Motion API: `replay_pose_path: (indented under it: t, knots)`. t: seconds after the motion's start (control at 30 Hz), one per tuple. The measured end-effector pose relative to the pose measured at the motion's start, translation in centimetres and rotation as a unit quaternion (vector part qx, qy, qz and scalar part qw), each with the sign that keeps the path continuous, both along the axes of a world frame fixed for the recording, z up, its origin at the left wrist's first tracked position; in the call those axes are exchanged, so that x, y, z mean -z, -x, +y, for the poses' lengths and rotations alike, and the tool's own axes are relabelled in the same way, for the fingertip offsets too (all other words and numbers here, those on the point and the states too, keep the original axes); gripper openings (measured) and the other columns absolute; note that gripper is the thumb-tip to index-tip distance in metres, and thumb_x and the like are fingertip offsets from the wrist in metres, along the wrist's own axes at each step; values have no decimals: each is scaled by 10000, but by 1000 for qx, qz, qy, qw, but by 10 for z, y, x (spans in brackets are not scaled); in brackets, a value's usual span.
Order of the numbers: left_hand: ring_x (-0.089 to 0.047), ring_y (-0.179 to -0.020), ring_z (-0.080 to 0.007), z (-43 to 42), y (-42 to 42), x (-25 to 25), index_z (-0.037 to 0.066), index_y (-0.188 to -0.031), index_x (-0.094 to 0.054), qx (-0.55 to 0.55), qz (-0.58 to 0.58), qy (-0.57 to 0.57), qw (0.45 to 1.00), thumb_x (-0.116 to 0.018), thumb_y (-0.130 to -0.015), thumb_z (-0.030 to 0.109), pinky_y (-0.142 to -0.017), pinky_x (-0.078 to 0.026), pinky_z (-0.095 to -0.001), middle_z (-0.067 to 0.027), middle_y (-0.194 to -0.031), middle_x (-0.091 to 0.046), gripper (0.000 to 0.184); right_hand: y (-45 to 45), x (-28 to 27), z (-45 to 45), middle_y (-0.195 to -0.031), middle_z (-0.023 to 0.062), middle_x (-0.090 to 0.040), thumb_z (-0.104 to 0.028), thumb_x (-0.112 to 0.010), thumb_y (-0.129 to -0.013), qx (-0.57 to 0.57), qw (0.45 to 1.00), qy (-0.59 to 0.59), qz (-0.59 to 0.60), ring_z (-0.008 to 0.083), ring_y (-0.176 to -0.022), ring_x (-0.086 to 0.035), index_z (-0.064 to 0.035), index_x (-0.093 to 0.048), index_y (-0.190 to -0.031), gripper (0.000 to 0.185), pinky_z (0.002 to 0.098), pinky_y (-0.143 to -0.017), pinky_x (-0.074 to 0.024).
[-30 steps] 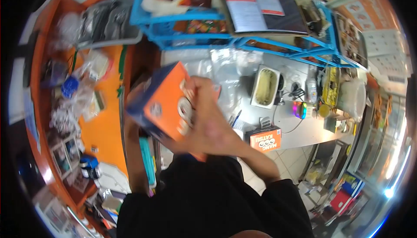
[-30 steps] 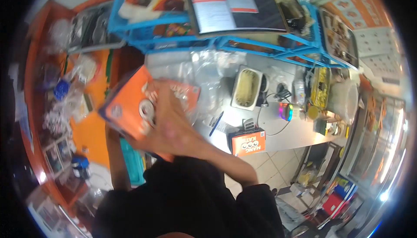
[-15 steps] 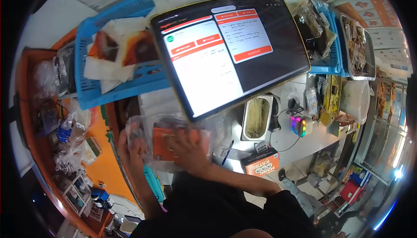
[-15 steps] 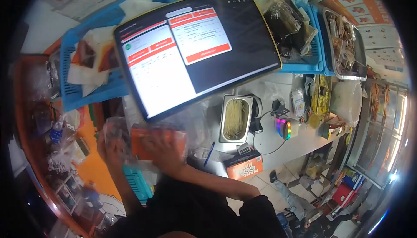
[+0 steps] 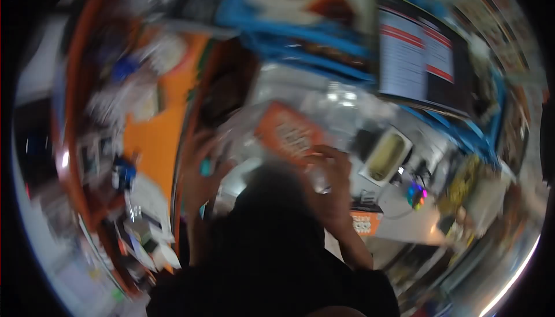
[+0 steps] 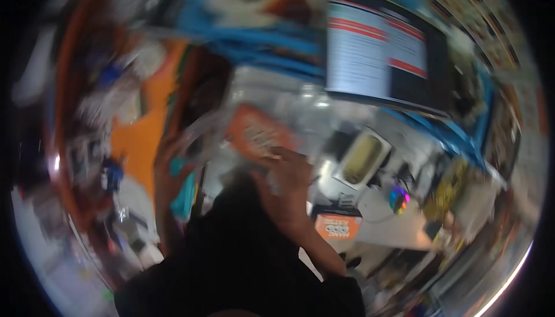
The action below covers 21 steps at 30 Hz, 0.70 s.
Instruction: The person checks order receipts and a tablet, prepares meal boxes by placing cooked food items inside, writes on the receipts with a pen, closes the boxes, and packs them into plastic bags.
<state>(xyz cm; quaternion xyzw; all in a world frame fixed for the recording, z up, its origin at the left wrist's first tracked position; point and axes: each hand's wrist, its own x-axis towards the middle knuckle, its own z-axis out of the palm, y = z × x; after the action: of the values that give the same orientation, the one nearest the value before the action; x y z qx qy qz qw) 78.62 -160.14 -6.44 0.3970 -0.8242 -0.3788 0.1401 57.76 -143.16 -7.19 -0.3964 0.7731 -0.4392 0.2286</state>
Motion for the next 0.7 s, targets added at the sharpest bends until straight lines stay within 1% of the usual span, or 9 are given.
replay_pose_path:
  t: [0.07, 0.13, 0.3, 0.4, 0.47, 0.53, 0.6, 0.63, 0.7]
  knots:
    - [-575, -1019, -211, 34, -28, -18, 75, -1210, -633, -96, 65, 11, 993, -741, -813, 115, -828, -480, -317, -111, -1227, -552, 413, -28, -32, 3, -1037, 102, -619, -14, -793, -715, -36, 996, 76, 44, 284, -967, -603, -76, -657, -960, 287, 357, -829, -463]
    - [-610, -883, -167, 85, -113, -24, 51, -1163, -649, -164, 81, -70, 981, -672, -890, 122, -758, -482, -296, -86, -1051, -649, 284, -89, -56, -14, -869, 99, -611, 3, -777, -728, -163, 972, 162, -41, 202, -757, -581, -41, -627, -907, 237, 288, -678, -470]
    - [-640, -789, -162, 175, -243, -6, 43, -1117, -670, -287, 77, -177, 938, -617, -945, 204, -723, -495, -300, -76, -885, -707, 241, -225, -30, -86, -842, 23, -587, -35, -695, -852, -378, 882, 106, -260, 93, -762, -534, -24, -606, -932, 119, 236, -706, -440]
    - [-650, -805, -145, 189, -317, 21, 40, -1125, -664, -316, 116, -252, 907, -596, -963, 228, -725, -504, -295, -85, -889, -709, 257, -331, -18, -143, -832, 7, -582, -188, -640, -938, -430, 829, -18, -357, 65, -769, -533, -15, -612, -973, 179, 211, -689, -428]
    - [-658, -805, -140, 182, -355, 35, 34, -1148, -646, -308, 163, -231, 908, -576, -977, 240, -730, -516, -303, -88, -879, -708, 277, -414, 18, -189, -762, 9, -562, -243, -630, -942, -474, 792, 5, -384, 76, -669, -516, -11, -612, -981, 237, 211, -603, -412]
    - [-665, -799, -149, 170, -397, 45, 28, -1162, -632, -311, 210, -191, 907, -572, -978, 235, -728, -519, -310, -94, -880, -707, 283, -506, 47, -247, -807, 28, -596, -258, -580, -973, -564, 738, -50, -368, 66, -644, -515, -8, -630, -1041, 264, 209, -585, -426]
    - [-679, -832, -186, 166, -444, 42, 11, -1175, -611, -322, 204, -193, 904, -545, -988, 231, -749, -521, -317, -118, -901, -702, 296, -617, 112, -322, -822, 41, -621, -261, -558, -975, -632, 717, -31, -292, 72, -661, -546, -13, -639, -1060, 275, 221, -564, -443]
    - [-680, -837, -196, 167, -465, 41, 7, -1176, -607, -347, 209, -175, 897, -535, -991, 231, -754, -522, -319, -123, -905, -701, 299, -674, 126, -349, -732, 39, -627, -279, -611, -918, -610, 745, -29, -268, 95, -562, -538, -18, -705, -888, 279, 255, -510, -436]
    - [-682, -850, -219, 172, -500, 35, -10, -1165, -609, -424, 234, -115, 867, -510, -1002, 247, -765, -524, -330, -132, -914, -700, 320, -770, 222, -433, -691, 44, -637, -223, -599, -889, -651, 691, 95, -300, 136, -582, -581, -39, -705, -934, 217, 265, -563, -486]
